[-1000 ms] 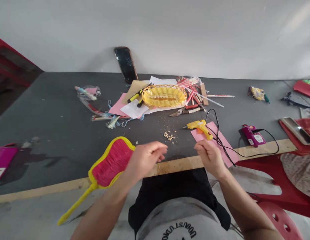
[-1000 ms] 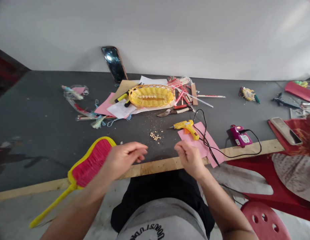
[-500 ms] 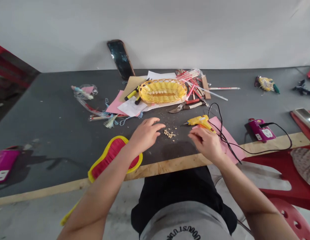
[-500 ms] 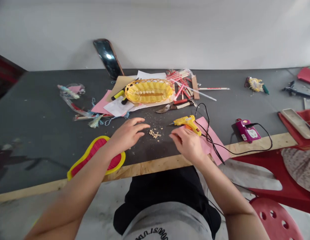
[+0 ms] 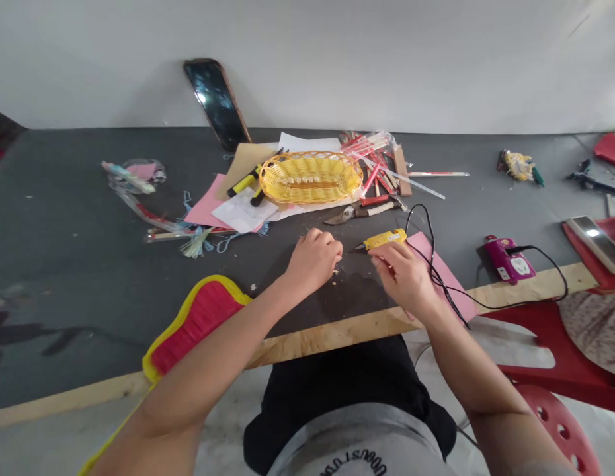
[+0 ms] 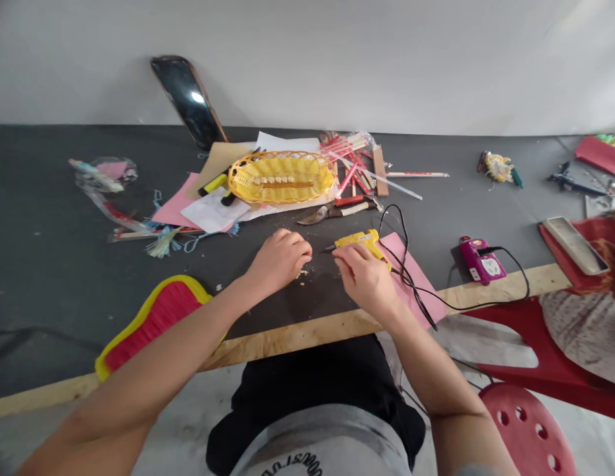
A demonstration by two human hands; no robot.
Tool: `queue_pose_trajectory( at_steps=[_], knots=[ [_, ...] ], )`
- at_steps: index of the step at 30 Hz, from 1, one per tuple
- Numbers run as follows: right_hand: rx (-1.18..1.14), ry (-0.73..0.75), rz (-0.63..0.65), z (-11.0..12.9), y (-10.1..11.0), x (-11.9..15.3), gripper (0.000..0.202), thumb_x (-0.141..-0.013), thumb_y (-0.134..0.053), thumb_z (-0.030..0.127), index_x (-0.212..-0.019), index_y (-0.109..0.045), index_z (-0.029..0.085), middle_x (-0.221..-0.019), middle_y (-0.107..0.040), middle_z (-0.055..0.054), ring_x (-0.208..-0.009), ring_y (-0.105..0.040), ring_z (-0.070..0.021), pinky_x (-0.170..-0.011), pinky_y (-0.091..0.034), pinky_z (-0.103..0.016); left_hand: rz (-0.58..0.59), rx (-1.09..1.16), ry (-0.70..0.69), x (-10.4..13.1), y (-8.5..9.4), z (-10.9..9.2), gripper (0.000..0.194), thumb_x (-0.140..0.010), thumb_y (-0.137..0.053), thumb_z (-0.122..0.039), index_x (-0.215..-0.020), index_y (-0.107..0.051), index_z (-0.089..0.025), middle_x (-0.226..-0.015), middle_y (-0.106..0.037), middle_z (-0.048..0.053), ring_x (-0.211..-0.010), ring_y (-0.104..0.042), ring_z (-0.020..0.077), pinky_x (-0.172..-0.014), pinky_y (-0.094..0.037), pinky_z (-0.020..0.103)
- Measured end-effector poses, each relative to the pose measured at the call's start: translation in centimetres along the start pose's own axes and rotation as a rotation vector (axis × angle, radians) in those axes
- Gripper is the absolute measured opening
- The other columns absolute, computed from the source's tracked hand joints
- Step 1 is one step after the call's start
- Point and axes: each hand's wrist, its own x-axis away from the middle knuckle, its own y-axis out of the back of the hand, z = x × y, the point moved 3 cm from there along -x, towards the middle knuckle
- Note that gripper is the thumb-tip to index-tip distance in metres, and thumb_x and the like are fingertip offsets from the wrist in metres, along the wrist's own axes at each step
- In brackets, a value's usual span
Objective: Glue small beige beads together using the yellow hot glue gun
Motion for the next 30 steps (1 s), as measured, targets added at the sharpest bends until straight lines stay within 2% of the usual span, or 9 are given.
queue_pose_trajectory(
  at_steps=[3, 6, 9, 12, 14, 18, 21, 24, 30],
  knots=[
    [0.085, -0.119, -0.08, -2.3, 2.1, 0.6, 0.023, -0.099, -0.049, 0.025, -0.104, -0.071, 0.022, -0.104, -0.075, -0.007, -0.086, -0.07, -0.0197, -0.075, -0.052, -0.03, -0.081, 0.116, -0.024, 0.7, 1.5, 0.5, 0.016, -0.093, -0.054, -0.017, -0.083, -0.066, -0.019, -0.091, -0.068, 0.009, -0.096, -0.058, 0.027, -0.088, -0.046, 0.042],
    [0.203, -0.202, -0.108, -4.7, 2.9, 0.9, 0.022, -0.098, -0.049, 0.026, -0.101, -0.07, 0.021, -0.1, -0.075, -0.008, -0.081, -0.068, -0.0206, -0.074, -0.05, -0.031, -0.194, 0.4, 0.044, 1.8, 3.0, 1.6, 0.012, -0.093, -0.055, -0.023, -0.084, -0.063, -0.021, -0.088, -0.066, 0.005, -0.084, -0.06, 0.0214, -0.078, -0.048, 0.034],
    [0.329, -0.178, 0.013, -6.1, 2.1, 0.7, 0.017, -0.095, -0.054, 0.026, -0.102, -0.068, 0.018, -0.1, -0.074, -0.013, -0.09, -0.066, -0.0264, -0.084, -0.048, -0.038, -0.369, 0.806, 0.181, 2.5, 3.3, 3.2, 0.016, -0.091, -0.062, -0.036, -0.085, -0.062, -0.021, -0.087, -0.065, 0.003, -0.073, -0.059, 0.0166, -0.071, -0.05, 0.031],
    [0.402, -0.236, 0.138, -6.7, 1.2, 0.3, 0.016, -0.091, -0.061, 0.025, -0.103, -0.065, 0.016, -0.098, -0.072, -0.015, -0.091, -0.066, -0.029, -0.084, -0.047, -0.039, -0.433, 1.245, 0.315, 2.5, 2.3, 4.2, 0.028, -0.08, -0.075, -0.044, -0.081, -0.061, -0.019, -0.087, -0.068, 0.003, -0.063, -0.059, 0.0121, -0.064, -0.051, 0.028],
    [0.39, -0.308, 0.2, -6.9, 1.0, 0.0, 0.016, -0.089, -0.062, 0.023, -0.103, -0.065, 0.016, -0.096, -0.071, -0.014, -0.089, -0.066, -0.0276, -0.078, -0.045, -0.035, -0.461, 1.426, 0.369, 2.4, 1.8, 4.3, 0.034, -0.072, -0.083, -0.044, -0.078, -0.062, -0.018, -0.083, -0.069, 0.002, -0.061, -0.059, 0.0104, -0.062, -0.051, 0.026],
    [0.332, -0.366, 0.261, -7.0, 1.7, -0.5, 0.013, -0.087, -0.063, 0.021, -0.099, -0.067, 0.018, -0.086, -0.069, -0.008, -0.083, -0.063, -0.0231, -0.07, -0.041, -0.03, -0.491, 1.55, 0.408, 2.4, 1.6, 4.0, 0.035, -0.066, -0.089, -0.039, -0.076, -0.063, -0.017, -0.076, -0.069, 0.0, -0.058, -0.058, 0.0086, -0.058, -0.05, 0.022],
    [0.259, -0.383, 0.196, -7.1, 2.7, -0.8, 0.005, -0.087, -0.063, 0.025, -0.088, -0.066, 0.021, -0.078, -0.062, -0.003, -0.073, -0.059, -0.0188, -0.065, -0.039, -0.028, -0.499, 1.574, 0.405, 2.4, 1.6, 3.8, 0.034, -0.065, -0.089, -0.036, -0.076, -0.063, -0.017, -0.076, -0.07, 0.0, -0.058, -0.059, 0.0079, -0.059, -0.051, 0.022],
    [0.12, -0.408, 0.118, -7.6, 3.9, -0.9, 0.013, -0.088, -0.061, 0.03, -0.079, -0.062, 0.02, -0.073, -0.058, -0.001, -0.064, -0.052, -0.0145, -0.061, -0.037, -0.027, -0.503, 1.58, 0.4, 2.4, 1.5, 3.8, 0.032, -0.066, -0.088, -0.033, -0.076, -0.062, -0.017, -0.076, -0.069, 0.0, -0.058, -0.059, 0.0079, -0.058, -0.051, 0.021],
    [-0.39, -0.519, -0.044, -8.0, 7.0, -1.1, 0.039, -0.083, -0.068, 0.048, -0.106, -0.062, 0.017, -0.076, -0.063, -0.001, -0.058, -0.051, -0.0111, -0.052, -0.038, -0.024, -0.51, 1.592, 0.414, 2.3, 1.2, 4.2, 0.028, -0.067, -0.085, -0.03, -0.088, -0.071, -0.018, -0.072, -0.065, -0.002, -0.059, -0.059, 0.0088, -0.06, -0.052, 0.022]
  ],
)
